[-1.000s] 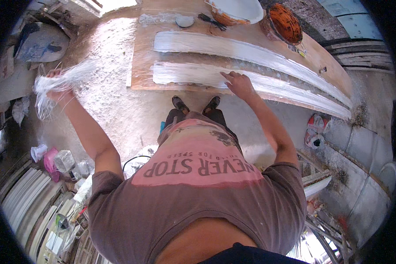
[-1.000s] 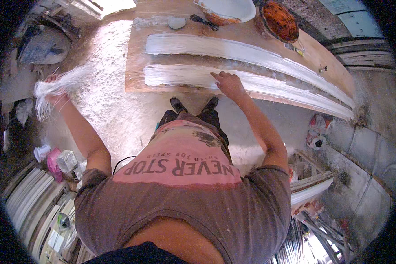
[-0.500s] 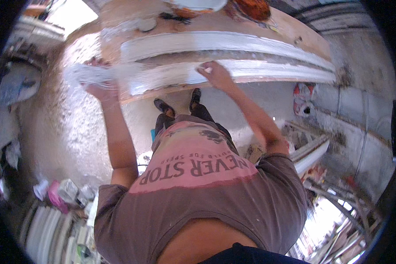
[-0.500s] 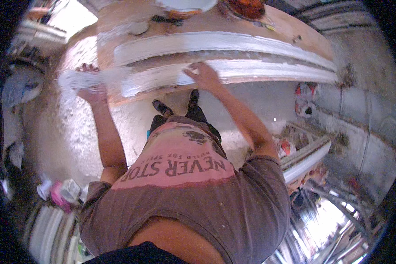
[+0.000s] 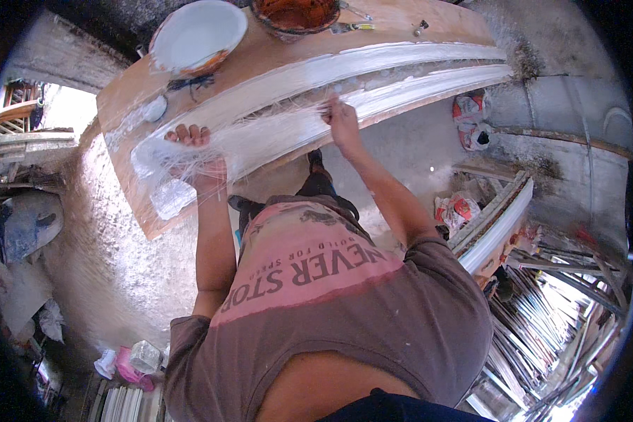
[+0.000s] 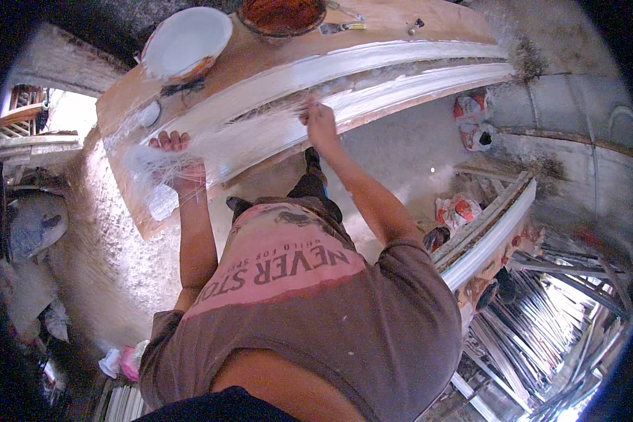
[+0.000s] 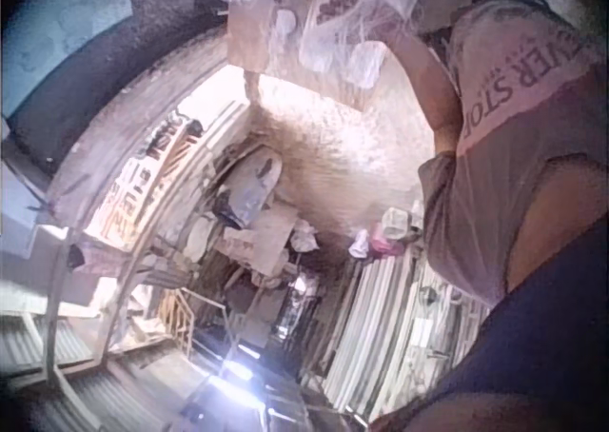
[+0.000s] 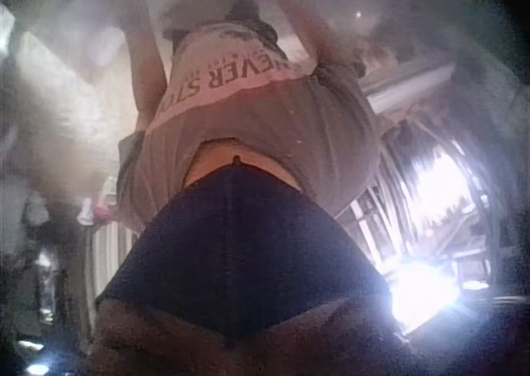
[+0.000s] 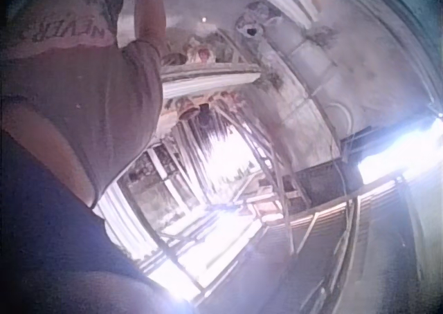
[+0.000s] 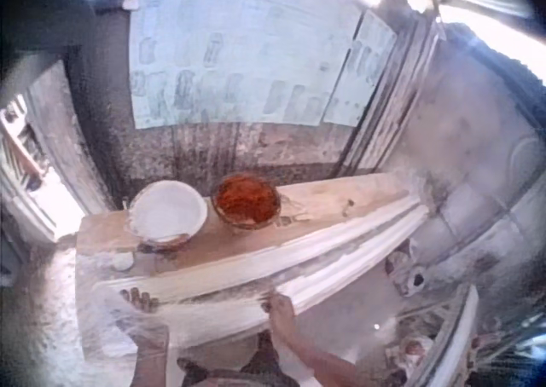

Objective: The person lays strands of white fiberglass onto a curved wooden mold, then pours a white liquid from a bucket over the strands. They use their hands to press and spread the liquid into the fibers, smoothing the surface along the mold.

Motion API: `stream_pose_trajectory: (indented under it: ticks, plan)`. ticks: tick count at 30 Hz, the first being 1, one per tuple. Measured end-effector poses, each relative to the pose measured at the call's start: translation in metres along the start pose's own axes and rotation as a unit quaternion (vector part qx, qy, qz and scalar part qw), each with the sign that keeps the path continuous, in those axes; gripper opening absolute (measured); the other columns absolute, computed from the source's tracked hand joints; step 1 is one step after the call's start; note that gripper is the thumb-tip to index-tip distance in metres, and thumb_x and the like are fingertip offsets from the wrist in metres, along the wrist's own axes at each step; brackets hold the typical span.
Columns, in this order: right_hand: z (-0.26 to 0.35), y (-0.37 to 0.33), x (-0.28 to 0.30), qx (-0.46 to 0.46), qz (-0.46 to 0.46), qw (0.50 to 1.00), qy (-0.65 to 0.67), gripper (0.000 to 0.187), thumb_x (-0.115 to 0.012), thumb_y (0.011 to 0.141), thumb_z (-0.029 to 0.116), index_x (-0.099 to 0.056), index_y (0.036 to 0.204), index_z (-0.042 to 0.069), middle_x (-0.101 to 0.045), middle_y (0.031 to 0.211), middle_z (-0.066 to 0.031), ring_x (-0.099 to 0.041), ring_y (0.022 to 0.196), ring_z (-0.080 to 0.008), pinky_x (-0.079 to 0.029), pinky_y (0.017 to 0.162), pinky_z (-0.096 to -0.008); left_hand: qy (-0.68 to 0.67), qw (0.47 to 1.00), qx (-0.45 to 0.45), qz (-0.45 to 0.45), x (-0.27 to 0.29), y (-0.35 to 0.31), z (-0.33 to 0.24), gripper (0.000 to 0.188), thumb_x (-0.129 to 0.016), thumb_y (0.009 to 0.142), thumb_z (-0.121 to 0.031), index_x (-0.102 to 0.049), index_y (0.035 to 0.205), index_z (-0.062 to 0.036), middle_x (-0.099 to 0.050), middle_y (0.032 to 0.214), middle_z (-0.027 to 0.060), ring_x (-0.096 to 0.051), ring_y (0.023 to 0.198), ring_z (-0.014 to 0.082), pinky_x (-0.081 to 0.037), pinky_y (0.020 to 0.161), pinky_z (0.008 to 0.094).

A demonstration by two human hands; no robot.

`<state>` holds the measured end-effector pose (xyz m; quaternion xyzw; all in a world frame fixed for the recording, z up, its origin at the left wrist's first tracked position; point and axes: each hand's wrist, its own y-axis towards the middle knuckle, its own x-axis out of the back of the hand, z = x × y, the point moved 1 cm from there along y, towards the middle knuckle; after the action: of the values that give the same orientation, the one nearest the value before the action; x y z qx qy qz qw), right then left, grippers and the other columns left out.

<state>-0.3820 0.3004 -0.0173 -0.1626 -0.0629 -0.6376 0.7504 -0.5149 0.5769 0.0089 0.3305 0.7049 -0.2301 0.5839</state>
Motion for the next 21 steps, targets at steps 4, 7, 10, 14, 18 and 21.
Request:
stream_pose_trajectory:
  ticks: [4,7,10,14,18,21]
  plan:
    - [-0.032,0.048,0.102,0.054,-0.030,0.988,-0.142,0.052,-0.039,0.100,0.043,-0.059,0.074,0.002,-0.056,0.063,-0.0092,-0.053,0.060,-0.0192,-0.043,0.059,-0.0341,-0.023,0.998,-0.011,0.052,-0.014,0.005,0.054,0.022,-0.054,0.088,-0.030,-0.053,0.092,-0.0077,-0.040,0.071,0.0013,-0.036,0.060,0.0143,-0.034,0.059,0.0293]
    - [-0.070,0.095,0.178,0.025,-0.066,0.942,-0.329,0.042,-0.041,0.098,0.040,-0.068,0.097,0.008,-0.066,0.076,-0.0174,-0.065,0.070,-0.0324,-0.048,0.066,-0.0426,0.003,0.999,-0.037,0.016,-0.003,-0.001,0.078,0.022,-0.058,0.084,-0.029,-0.053,0.089,-0.0084,-0.040,0.070,0.0003,-0.036,0.057,0.0134,-0.035,0.055,0.0274]
    - [-0.120,0.156,0.250,0.093,-0.080,0.870,-0.477,0.035,-0.044,0.096,0.037,-0.067,0.103,0.012,-0.068,0.083,-0.0154,-0.066,0.074,-0.0351,-0.051,0.067,-0.0480,0.083,0.992,-0.097,-0.010,0.004,-0.009,0.084,0.024,-0.064,0.079,-0.030,-0.054,0.085,-0.0087,-0.044,0.068,0.0009,-0.038,0.055,0.0137,-0.036,0.053,0.0263]
    - [-0.156,0.229,0.323,0.066,-0.029,0.801,-0.594,0.046,-0.035,0.099,0.044,-0.064,0.089,0.009,-0.067,0.081,-0.0167,-0.065,0.075,-0.0378,-0.050,0.067,-0.0501,0.154,0.979,-0.129,-0.047,0.009,-0.018,0.054,0.029,-0.069,0.076,-0.032,-0.055,0.083,-0.0082,-0.047,0.067,0.0017,-0.039,0.053,0.0146,-0.036,0.053,0.0272]
    - [-0.177,0.249,0.369,0.188,0.041,0.840,-0.507,0.045,-0.039,0.099,0.042,-0.064,0.097,0.005,-0.067,0.086,-0.0179,-0.064,0.077,-0.0353,-0.050,0.069,-0.0455,0.172,0.976,-0.124,0.057,-0.001,-0.019,0.031,0.033,-0.072,0.073,-0.035,-0.056,0.083,-0.0077,-0.049,0.067,0.0024,-0.039,0.053,0.0153,-0.036,0.052,0.0281]
    - [-0.153,0.240,0.369,0.139,0.105,0.895,-0.411,0.045,-0.042,0.098,0.042,-0.060,0.113,0.003,-0.065,0.088,-0.0223,-0.064,0.083,-0.0366,-0.050,0.073,-0.0455,0.181,0.972,-0.149,0.030,-0.005,-0.028,0.023,0.036,-0.073,0.071,-0.035,-0.058,0.087,-0.0068,-0.049,0.068,0.0028,-0.041,0.054,0.0159,-0.037,0.052,0.0298]
